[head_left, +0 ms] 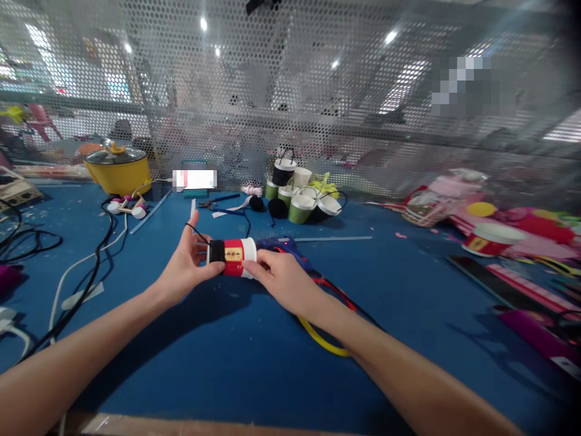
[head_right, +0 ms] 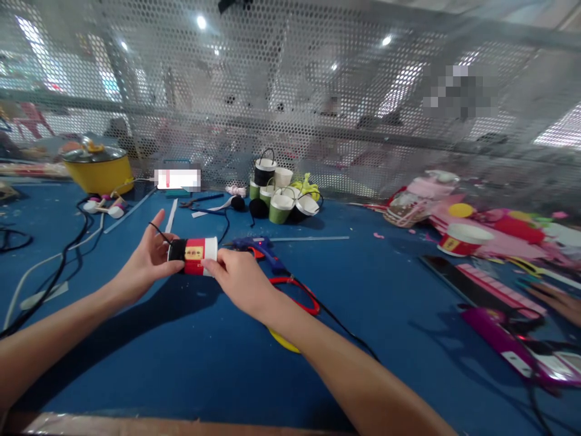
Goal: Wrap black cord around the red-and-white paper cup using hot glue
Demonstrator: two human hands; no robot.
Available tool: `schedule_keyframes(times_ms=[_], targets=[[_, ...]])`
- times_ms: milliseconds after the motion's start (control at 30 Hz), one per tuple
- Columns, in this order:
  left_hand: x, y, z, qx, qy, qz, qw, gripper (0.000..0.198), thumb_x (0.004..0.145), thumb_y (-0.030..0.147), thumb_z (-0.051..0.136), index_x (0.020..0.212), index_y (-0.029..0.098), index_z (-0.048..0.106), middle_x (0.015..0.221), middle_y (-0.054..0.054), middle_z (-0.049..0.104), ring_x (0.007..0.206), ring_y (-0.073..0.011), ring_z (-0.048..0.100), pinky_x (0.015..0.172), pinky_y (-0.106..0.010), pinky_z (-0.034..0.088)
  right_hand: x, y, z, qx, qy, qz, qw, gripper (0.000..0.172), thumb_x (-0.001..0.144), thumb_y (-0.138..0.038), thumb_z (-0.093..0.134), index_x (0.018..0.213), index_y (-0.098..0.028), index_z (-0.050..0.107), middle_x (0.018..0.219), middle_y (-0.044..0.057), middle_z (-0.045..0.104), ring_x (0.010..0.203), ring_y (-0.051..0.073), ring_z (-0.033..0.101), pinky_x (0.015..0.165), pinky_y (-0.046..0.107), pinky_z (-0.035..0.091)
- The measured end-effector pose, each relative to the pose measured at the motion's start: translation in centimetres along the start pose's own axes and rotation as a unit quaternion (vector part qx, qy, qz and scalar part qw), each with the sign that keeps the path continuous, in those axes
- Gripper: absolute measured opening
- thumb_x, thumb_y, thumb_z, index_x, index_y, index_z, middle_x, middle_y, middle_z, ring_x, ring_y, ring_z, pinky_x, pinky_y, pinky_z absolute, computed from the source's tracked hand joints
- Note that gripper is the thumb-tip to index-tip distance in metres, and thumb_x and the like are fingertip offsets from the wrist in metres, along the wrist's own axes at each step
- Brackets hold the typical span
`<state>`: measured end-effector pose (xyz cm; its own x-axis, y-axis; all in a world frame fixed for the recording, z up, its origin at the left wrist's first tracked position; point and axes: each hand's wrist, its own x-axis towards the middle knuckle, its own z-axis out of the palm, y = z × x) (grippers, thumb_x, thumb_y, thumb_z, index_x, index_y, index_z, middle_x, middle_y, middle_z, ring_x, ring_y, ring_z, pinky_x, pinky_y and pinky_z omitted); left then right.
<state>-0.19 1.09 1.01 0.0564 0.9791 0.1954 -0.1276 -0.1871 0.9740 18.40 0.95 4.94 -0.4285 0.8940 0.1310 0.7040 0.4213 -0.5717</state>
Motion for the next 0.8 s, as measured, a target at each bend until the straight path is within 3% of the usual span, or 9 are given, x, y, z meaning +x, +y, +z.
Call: schedule_keyframes(times_ms=[200, 333, 400, 500, 533, 633, 733, 800], targets=[[0.1, 0.3, 0.1, -0.013, 0.024, -0.015, 1.000, 0.102, 0.060, 0.019, 0.074, 0.140, 0.033, 0.012, 0.093, 0.002, 0.045, 0.078, -0.0127, 0.052, 0.071, -0.028, 0.045, -1.9, 0.0, -0.7, -0.095, -0.044, -0.023, 0.994, 0.023, 0.087, -0.022, 0.049, 0.068, -0.014, 0.058, 0.067, 0.003, 0.062, 0.060, 0.013, 0.052, 0.057, 0.025, 0.036], [0.2, 0.5, -0.1, -0.014, 0.030, -0.021, 0.999, 0.102, 0.061, 0.020, 0.073, 0.141, 0.032, 0.010, 0.094, 0.001, 0.044, 0.080, -0.0138, 0.052, 0.071, -0.029, 0.045, -3.9, -1.3, -2.3, 0.010, -0.181, -0.040, 0.983, 0.025, 0.088, -0.025, 0.047, 0.068, -0.016, 0.059, 0.059, -0.001, 0.059, 0.053, 0.010, 0.052, 0.052, 0.022, 0.038], [0.0, 0.4, 0.0, 0.016, -0.004, -0.010, 1.000, 0.105, 0.061, 0.020, 0.072, 0.141, 0.031, 0.007, 0.094, 0.000, 0.044, 0.080, -0.0142, 0.051, 0.072, -0.030, 0.045, -3.9, -1.9, -3.0, 0.079, -0.158, -0.032, 0.984, 0.023, 0.090, -0.023, 0.043, 0.080, -0.016, 0.062, 0.061, -0.002, 0.059, 0.052, 0.009, 0.052, 0.051, 0.020, 0.039], [-0.7, 0.3, 0.4, 0.071, -0.060, 0.034, 0.995, 0.105, 0.062, 0.017, 0.070, 0.142, 0.030, 0.004, 0.095, 0.000, 0.045, 0.083, -0.0154, 0.051, 0.079, -0.034, 0.043, -2.1, -2.6, -3.2, 0.054, 0.007, -0.068, 0.996, 0.020, 0.086, -0.017, 0.046, 0.095, -0.015, 0.064, 0.082, 0.003, 0.064, 0.072, 0.012, 0.057, 0.064, 0.023, 0.043], [-1.0, 0.3, 0.6, 0.086, -0.075, 0.046, 0.992, 0.104, 0.062, 0.017, 0.069, 0.143, 0.030, 0.003, 0.096, -0.001, 0.046, 0.086, -0.0166, 0.051, 0.082, -0.035, 0.042, -1.2, -2.8, -3.0, 0.029, 0.032, -0.083, 0.996, 0.018, 0.084, -0.019, 0.051, 0.094, -0.014, 0.065, 0.086, 0.005, 0.064, 0.076, 0.013, 0.057, 0.068, 0.025, 0.042], [-1.6, 0.3, 0.9, 0.111, -0.111, 0.056, 0.986, 0.103, 0.065, 0.016, 0.067, 0.143, 0.029, 0.001, 0.102, -0.004, 0.049, 0.095, -0.0204, 0.052, 0.087, -0.039, 0.041, 1.6, -3.4, -1.9, 0.012, -0.013, -0.101, 0.995, 0.015, 0.078, -0.028, 0.061, 0.082, -0.015, 0.067, 0.080, 0.005, 0.063, 0.071, 0.014, 0.056, 0.064, 0.026, 0.042], [-1.7, 0.4, 0.8, 0.102, -0.135, 0.040, 0.985, 0.103, 0.066, 0.017, 0.067, 0.143, 0.030, -0.001, 0.110, -0.006, 0.050, 0.100, -0.0226, 0.052, 0.089, -0.040, 0.042, 3.0, -3.9, -1.4, 0.049, -0.079, -0.092, 0.991, 0.010, 0.076, -0.022, 0.060, 0.069, -0.015, 0.062, 0.067, 0.000, 0.061, 0.062, 0.011, 0.053, 0.058, 0.024, 0.040], [-1.5, 0.3, 0.6, 0.080, -0.138, 0.030, 0.987, 0.104, 0.066, 0.017, 0.068, 0.142, 0.031, -0.002, 0.110, -0.006, 0.050, 0.100, -0.0229, 0.053, 0.089, -0.041, 0.042, 3.1, -3.9, -1.7, 0.099, -0.088, -0.084, 0.988, 0.012, 0.078, -0.019, 0.057, 0.067, -0.015, 0.059, 0.065, -0.001, 0.059, 0.060, 0.010, 0.052, 0.057, 0.024, 0.040]])
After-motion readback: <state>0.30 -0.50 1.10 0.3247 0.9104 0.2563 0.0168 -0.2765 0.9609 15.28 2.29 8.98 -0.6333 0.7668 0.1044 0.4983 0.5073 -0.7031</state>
